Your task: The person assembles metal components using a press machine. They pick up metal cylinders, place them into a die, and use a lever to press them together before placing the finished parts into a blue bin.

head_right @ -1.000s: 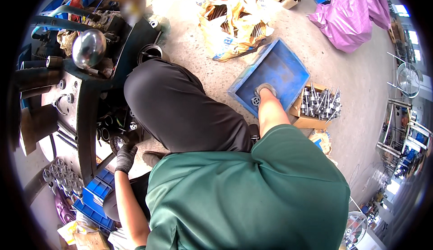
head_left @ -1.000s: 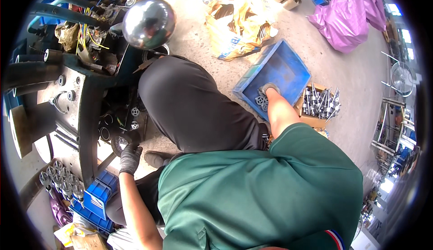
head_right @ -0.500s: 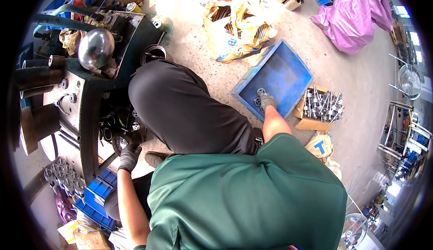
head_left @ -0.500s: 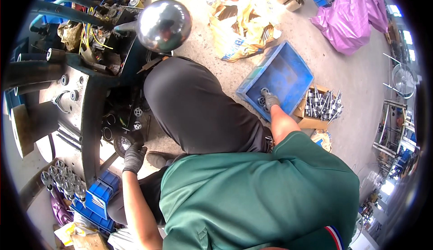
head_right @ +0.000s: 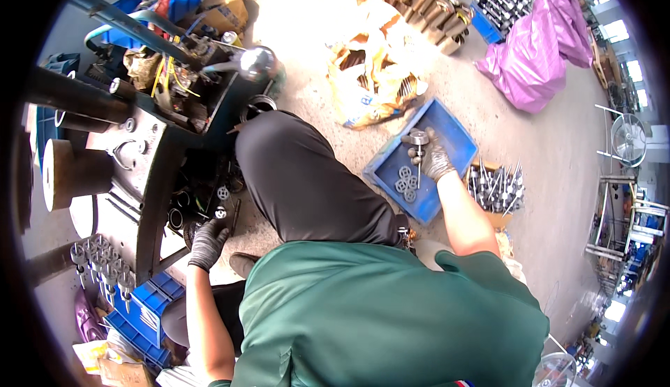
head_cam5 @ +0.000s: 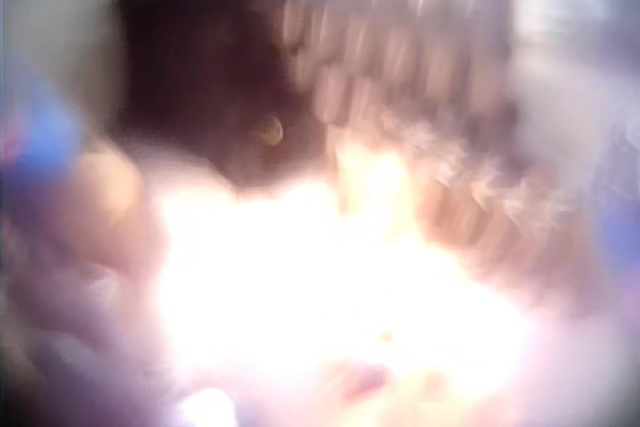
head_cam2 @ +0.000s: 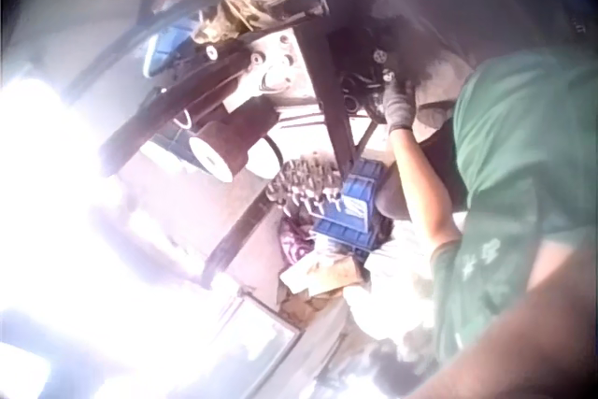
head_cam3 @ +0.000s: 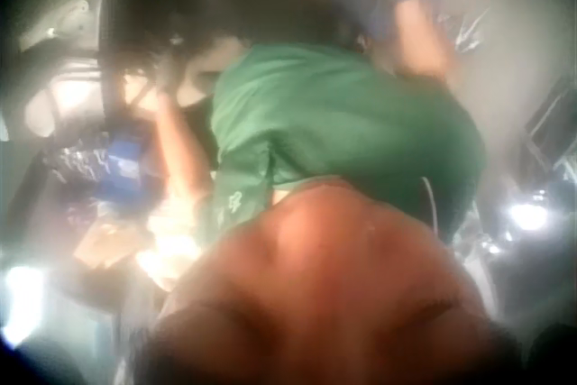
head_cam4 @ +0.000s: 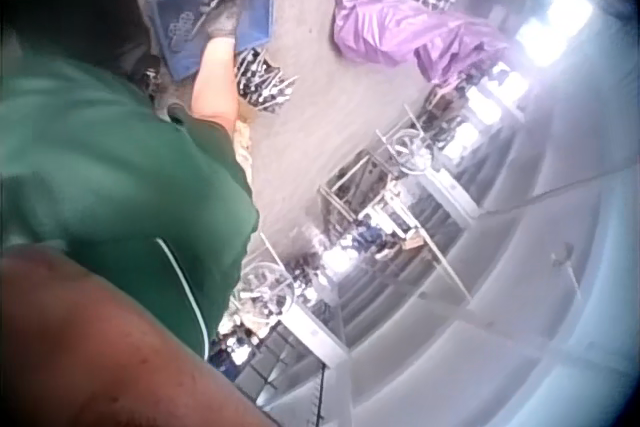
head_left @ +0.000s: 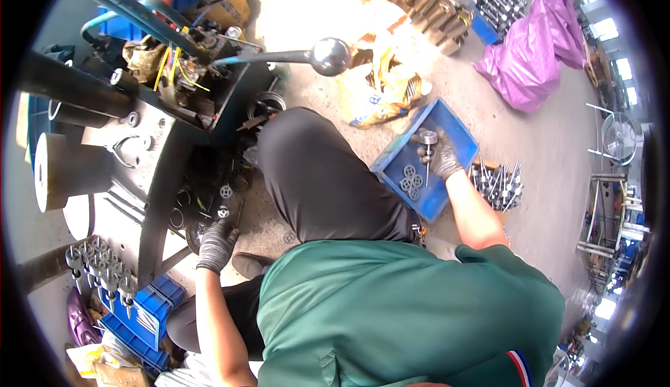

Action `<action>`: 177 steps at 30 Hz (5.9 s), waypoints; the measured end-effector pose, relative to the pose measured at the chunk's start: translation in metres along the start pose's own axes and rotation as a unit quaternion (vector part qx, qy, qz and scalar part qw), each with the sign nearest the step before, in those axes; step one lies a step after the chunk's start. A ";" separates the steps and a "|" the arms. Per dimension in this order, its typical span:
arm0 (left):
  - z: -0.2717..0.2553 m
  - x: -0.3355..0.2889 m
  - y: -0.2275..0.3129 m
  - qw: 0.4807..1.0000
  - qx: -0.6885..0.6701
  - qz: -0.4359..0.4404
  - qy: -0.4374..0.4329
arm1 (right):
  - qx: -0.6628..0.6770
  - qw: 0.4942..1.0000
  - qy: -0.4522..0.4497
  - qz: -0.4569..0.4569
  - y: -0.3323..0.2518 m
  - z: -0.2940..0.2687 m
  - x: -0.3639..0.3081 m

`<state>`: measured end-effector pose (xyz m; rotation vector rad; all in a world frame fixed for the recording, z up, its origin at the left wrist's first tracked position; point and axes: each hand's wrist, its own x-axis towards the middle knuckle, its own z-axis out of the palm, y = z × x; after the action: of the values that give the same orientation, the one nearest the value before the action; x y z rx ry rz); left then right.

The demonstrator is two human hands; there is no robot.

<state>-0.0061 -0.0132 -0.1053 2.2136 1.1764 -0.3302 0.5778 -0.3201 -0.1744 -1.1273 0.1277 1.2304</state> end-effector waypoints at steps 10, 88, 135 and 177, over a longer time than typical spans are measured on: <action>-0.054 -0.027 0.043 0.979 -0.091 0.107 0.150 | -0.134 0.917 -0.374 0.033 -0.080 0.318 -0.080; -0.089 -0.094 0.046 0.697 -0.571 0.202 0.384 | -0.336 0.765 -0.549 0.026 0.150 0.530 -0.076; -0.095 -0.099 0.017 0.973 -0.021 -0.070 0.221 | -0.266 0.761 -0.583 0.099 0.151 0.537 -0.074; -0.085 -0.016 0.009 0.554 -0.800 -0.065 0.223 | -0.374 0.581 -0.437 -0.576 0.112 0.763 -0.077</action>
<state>-0.0133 0.0244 -0.0276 0.4851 1.0284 0.9960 0.1002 0.1752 0.1813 -0.7963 -1.7865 0.4076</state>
